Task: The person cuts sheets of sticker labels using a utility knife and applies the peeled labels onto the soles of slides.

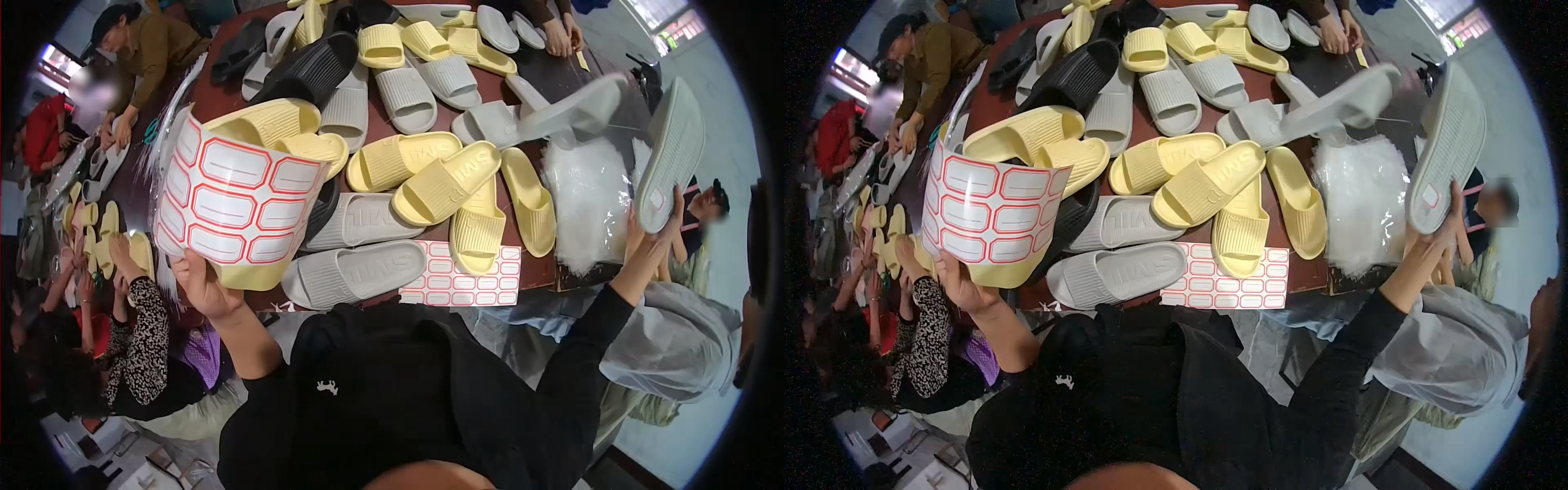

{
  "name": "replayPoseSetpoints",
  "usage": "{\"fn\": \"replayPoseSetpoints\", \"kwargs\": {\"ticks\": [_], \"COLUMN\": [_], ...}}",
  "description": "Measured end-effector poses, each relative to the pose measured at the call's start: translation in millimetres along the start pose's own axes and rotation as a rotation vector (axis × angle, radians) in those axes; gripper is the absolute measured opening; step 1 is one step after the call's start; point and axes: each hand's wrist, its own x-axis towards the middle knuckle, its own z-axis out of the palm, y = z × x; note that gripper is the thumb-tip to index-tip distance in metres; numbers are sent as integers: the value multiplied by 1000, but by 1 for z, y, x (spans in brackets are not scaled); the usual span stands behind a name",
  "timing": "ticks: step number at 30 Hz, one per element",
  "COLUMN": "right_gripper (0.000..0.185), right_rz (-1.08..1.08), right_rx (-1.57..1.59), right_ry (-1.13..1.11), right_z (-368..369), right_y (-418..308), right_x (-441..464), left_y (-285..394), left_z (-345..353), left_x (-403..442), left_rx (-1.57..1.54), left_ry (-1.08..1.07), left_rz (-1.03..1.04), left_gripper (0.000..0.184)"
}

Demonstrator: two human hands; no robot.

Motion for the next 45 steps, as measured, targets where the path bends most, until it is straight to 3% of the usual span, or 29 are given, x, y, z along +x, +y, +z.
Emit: {"fn": "replayPoseSetpoints", "kwargs": {"ticks": [2,4,7,9,12,13,14,15,18,22,25,29,31,33,34,36,39,45], "right_gripper": [51,54,59,58,39,43,52,61,60,40,30,35,32,31,31,31,33,37], "right_rz": [6,10,-163,-651,-229,-450,-147,100,-21,-32,380,241,376,1010,1011,898,538,-28], "right_rx": [-63,-95,-1110,-1501,-1273,-1423,-1261,-1334,-1350,-1255,-1573,-1441,-1223,-406,-414,-404,-462,-920], "right_ry": [6,-10,1009,708,-347,-532,-502,-614,-784,-971,-1211,-1123,-986,-782,-779,-704,-564,-582], "right_z": [-47,-45,-1,18,149,165,190,213,236,262,294,282,288,280,266,236,185,148], "right_y": [-9,6,59,119,213,254,281,294,337,354,336,340,288,245,236,234,267,335], "right_x": [50,72,56,54,-39,-56,-83,-97,-98,-91,-100,-81,-74,-68,-80,-91,-95,-80], "left_y": [-1,0,4,4,7,9,10,12,14,17,12,14,16,19,19,15,8,11], "left_z": [5,4,0,-7,-14,-16,-18,-19,-17,-14,-15,-20,-23,-23,-23,-22,-19,-15], "left_x": [2,3,0,-7,-9,-8,-7,-7,-10,-12,-10,-10,-7,-8,-10,-10,-10,-6], "left_rx": [7,4,-6,-2,19,30,41,41,49,51,5,-30,-34,-21,-16,-35,-64,-80], "left_ry": [-8,-6,-16,119,157,130,105,105,157,162,155,108,93,116,126,128,135,98], "left_rz": [-3,10,2,-45,-72,-69,-61,-63,-52,-64,-93,-93,-69,-72,-77,-69,-60,-111], "left_gripper": [39,39,38,39,40,40,41,41,40,38,38,40,42,42,42,42,41,38]}}
